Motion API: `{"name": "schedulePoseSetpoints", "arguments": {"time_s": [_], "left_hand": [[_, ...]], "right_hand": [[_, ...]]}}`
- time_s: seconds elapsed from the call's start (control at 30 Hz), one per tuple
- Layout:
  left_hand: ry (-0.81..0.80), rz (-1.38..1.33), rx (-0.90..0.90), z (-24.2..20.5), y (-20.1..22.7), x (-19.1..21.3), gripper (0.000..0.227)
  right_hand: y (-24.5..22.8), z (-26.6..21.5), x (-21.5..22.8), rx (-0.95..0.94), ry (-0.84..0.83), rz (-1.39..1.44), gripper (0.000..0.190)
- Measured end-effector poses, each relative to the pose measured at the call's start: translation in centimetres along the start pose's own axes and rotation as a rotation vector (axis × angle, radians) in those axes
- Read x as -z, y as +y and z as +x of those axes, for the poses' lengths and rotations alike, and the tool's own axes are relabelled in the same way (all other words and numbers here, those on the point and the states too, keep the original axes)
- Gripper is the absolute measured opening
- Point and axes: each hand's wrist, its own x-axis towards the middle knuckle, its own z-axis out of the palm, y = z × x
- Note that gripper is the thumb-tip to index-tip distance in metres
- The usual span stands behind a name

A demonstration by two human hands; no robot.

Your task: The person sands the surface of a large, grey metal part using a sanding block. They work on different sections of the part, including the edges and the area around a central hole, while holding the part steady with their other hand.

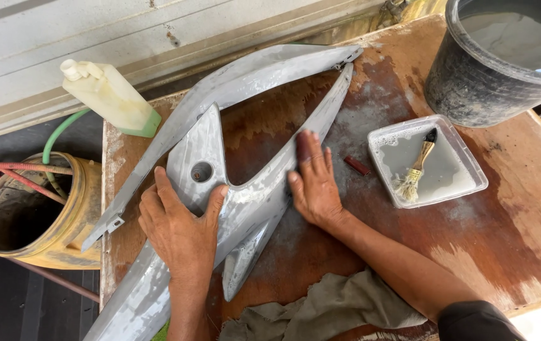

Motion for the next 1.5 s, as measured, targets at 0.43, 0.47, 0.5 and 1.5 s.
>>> {"name": "schedulePoseSetpoints", "arguments": {"time_s": [0.43, 0.47, 0.5, 1.5], "left_hand": [[0.012, -0.015, -0.008, 0.1, 0.5, 0.5, 0.098], [0.012, -0.015, -0.009, 0.2, 0.6, 0.6, 0.098], [0.012, -0.015, -0.010, 0.2, 0.7, 0.6, 0.098], [0.003, -0.006, -0.003, -0.1, -0.4, -0.4, 0.098]], "right_hand": [[-1.2, -0.2, 0.6, 0.044, -0.015, 0.034, 0.070], [-1.2, -0.2, 0.8, 0.063, 0.002, -0.015, 0.069], [-1.1, -0.3, 1.0, 0.081, 0.020, -0.063, 0.068], [-0.7, -1.8, -1.7, 0.203, -0.039, -0.077, 0.074]]}}
